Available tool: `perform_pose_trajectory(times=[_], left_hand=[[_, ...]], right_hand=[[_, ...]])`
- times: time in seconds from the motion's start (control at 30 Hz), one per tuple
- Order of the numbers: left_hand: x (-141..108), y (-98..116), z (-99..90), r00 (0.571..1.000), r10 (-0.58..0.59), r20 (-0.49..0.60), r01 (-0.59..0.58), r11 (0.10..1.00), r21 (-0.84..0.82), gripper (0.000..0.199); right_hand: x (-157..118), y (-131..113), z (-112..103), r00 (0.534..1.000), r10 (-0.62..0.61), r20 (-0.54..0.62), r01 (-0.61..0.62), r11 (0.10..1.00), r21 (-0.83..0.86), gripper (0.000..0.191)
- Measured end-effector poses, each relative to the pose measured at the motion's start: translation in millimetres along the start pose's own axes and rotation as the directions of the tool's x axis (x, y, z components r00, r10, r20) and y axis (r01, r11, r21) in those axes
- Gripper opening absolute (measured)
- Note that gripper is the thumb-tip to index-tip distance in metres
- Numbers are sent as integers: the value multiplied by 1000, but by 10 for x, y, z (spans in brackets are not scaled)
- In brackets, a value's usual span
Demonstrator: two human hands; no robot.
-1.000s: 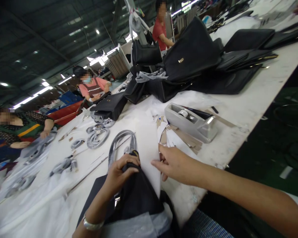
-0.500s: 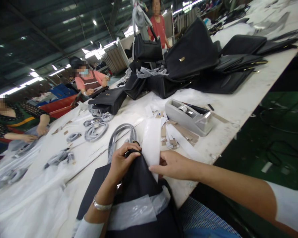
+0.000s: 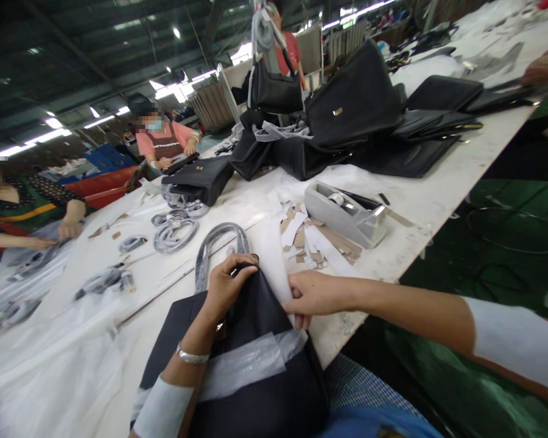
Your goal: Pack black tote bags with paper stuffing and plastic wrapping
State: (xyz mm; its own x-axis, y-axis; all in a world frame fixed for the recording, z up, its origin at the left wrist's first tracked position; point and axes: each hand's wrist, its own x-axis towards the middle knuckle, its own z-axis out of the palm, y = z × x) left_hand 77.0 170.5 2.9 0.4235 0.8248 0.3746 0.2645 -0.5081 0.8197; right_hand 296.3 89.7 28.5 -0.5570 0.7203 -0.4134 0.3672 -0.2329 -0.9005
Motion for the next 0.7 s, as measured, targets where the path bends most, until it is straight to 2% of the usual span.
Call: perform_pose_trajectory(times=[0.07, 0.1, 0.17, 0.3, 0.37, 0.4, 0.47, 0.53, 0.57, 0.6, 0.63, 0.7], left_hand=[[18, -29, -19, 999, -7, -42, 6, 1000, -7, 6], [26, -37, -24, 999, -6, -53, 5, 1000, -10, 6], [41, -44, -19, 999, 2, -53, -2, 1000, -11, 6], [51, -56, 27, 999, -11, -30, 11, 1000, -10, 5], [51, -79, 39, 999, -27, -25, 27, 1000, -7, 5], [52, -94, 37, 999, -37, -27, 37, 999, -5, 6], [59, -123, 15, 997, -62, -50, 62, 998, -1, 7], [70, -134, -20, 993, -83, -86, 83, 997, 4, 8], [75, -130, -37, 991, -87, -103, 88, 996, 5, 8], [79, -119, -51, 989, -86, -117, 88, 996, 6, 8], [81, -104, -61, 989, -78, -129, 79, 997, 8, 7], [77, -73, -66, 988, -65, -141, 67, 998, 8, 6]], right_hand=[[-46, 121, 79, 980, -65, -188, 98, 979, 177, 25], [-60, 174, 114, 964, -78, -253, 131, 971, 201, 28], [-57, 241, 168, 946, -96, -309, 148, 977, 152, 31], [8, 198, 160, 953, -172, -249, 146, 982, -121, 27], [-4, 156, 113, 965, -170, -201, 134, 974, -182, 25], [-33, 154, 95, 964, -168, -207, 130, 974, -184, 25], [-126, 207, 95, 931, -181, -316, 131, 976, -173, 26], [-240, 324, 167, 887, -166, -432, 114, 983, -143, 29], [-290, 393, 227, 886, -130, -445, 89, 990, -112, 30], [-330, 458, 295, 907, -77, -413, 55, 996, -65, 32], [-356, 512, 363, 946, -20, -323, 14, 1000, -20, 34], [-367, 562, 465, 961, 31, -274, -42, 998, -36, 38]])
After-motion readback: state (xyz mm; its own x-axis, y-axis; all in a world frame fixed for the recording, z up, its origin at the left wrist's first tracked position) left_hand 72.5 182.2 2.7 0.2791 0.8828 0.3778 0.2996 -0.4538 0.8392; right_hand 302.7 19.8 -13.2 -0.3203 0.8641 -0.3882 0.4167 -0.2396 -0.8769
